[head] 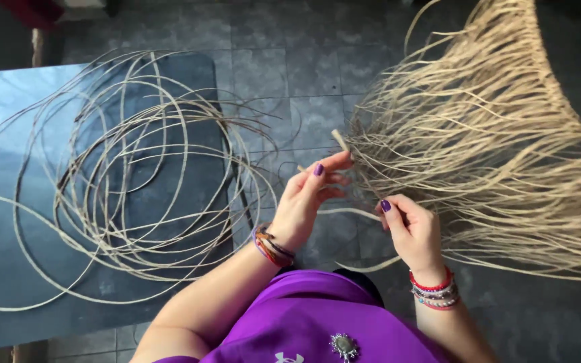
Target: Weaving natural fibers onto a frame to create a furniture piece
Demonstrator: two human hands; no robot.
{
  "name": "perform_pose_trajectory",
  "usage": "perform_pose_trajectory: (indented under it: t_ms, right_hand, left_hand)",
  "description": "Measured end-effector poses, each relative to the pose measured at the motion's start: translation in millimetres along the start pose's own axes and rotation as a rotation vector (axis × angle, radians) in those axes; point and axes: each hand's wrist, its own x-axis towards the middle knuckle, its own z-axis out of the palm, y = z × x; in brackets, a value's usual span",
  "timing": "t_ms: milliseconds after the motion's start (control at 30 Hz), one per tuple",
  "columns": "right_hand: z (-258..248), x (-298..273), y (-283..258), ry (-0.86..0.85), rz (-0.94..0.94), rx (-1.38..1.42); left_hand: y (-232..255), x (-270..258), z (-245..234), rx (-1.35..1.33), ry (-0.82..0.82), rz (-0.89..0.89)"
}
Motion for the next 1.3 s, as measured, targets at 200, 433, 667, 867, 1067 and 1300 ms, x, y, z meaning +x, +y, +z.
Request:
perform_pose_trajectory:
  t_ms: [200, 433, 667, 867, 1067, 1300]
  right_hand:
    - [-39, -30, 16, 0.119, 0.066, 0.008]
    - [-94, -65, 46, 0.081, 0.039, -0.014]
    - [-148, -93, 64, 0.048, 0.055, 0.082]
    - [-182, -120, 95, 0.064, 0.085, 0.14]
    - [-242, -151, 116, 0.11, 0.111, 0.062]
    - [-293, -174, 115, 0.082, 0.129, -0.156]
  left_hand:
    - [-47, 8, 42, -0.039, 0.023, -0.049]
    - [-86, 1, 105, -0.124, -0.217, -0.099]
    - [-131, -5, 157, -0.158, -0.293, -0.16]
    - [-155, -14, 198, -0.125, -0.31, -0.18]
    - [-166, 36, 187, -0.152, -0.059, -0.02]
    - [-166, 35, 170, 1.151, 0.211, 0.637]
